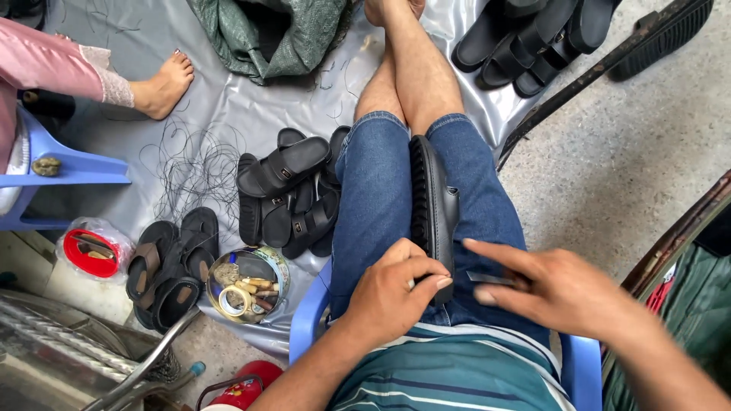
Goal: Hand-stitching the sole of a sandal using a needle and thread, followed by trimming the thread with scissors.
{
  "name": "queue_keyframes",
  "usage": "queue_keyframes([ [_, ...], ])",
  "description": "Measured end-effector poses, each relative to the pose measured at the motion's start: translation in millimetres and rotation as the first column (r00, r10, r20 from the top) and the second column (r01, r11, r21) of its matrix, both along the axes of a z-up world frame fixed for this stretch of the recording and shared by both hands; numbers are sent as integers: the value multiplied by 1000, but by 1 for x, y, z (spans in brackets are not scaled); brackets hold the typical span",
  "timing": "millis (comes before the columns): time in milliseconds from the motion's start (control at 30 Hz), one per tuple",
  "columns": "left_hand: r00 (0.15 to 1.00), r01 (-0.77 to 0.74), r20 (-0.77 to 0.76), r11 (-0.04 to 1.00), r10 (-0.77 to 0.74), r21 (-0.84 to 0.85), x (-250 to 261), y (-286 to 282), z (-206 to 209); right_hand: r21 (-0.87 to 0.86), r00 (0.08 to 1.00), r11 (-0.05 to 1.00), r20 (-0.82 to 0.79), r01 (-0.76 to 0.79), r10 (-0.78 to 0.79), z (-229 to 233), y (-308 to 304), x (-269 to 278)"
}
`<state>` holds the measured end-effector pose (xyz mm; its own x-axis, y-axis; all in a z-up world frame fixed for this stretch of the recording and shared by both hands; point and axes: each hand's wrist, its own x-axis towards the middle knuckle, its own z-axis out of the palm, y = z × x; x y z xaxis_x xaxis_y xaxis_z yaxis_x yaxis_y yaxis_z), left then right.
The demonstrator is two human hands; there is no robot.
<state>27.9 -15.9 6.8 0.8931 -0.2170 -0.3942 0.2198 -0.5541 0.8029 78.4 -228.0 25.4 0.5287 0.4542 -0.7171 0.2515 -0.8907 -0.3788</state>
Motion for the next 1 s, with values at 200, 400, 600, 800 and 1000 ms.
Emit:
queue_keyframes([
  [200, 943, -266, -291, 889, 160, -373, -7, 8, 8, 628, 912, 662, -249, 408, -325, -13, 17, -15],
  [400, 978, 102, 176, 993, -112, 65, -22, 5, 21, 239, 955, 971, 287, 5, -75, -19, 15, -14],
  [600, 993, 76, 88, 997, -78, 24, -27, 12, 18, 515, 786, 602, -487, 611, -381, -22, -26, 1],
  [800, 981, 94, 168, 995, -95, 9, -24, 19, 18, 631, 385, 69, -380, 773, -841, -57, -114, 7],
  [1000, 974, 133, 182, 991, -136, 24, -22, 18, 18, 553, 758, 825, 585, -114, -287, -31, -8, -21],
])
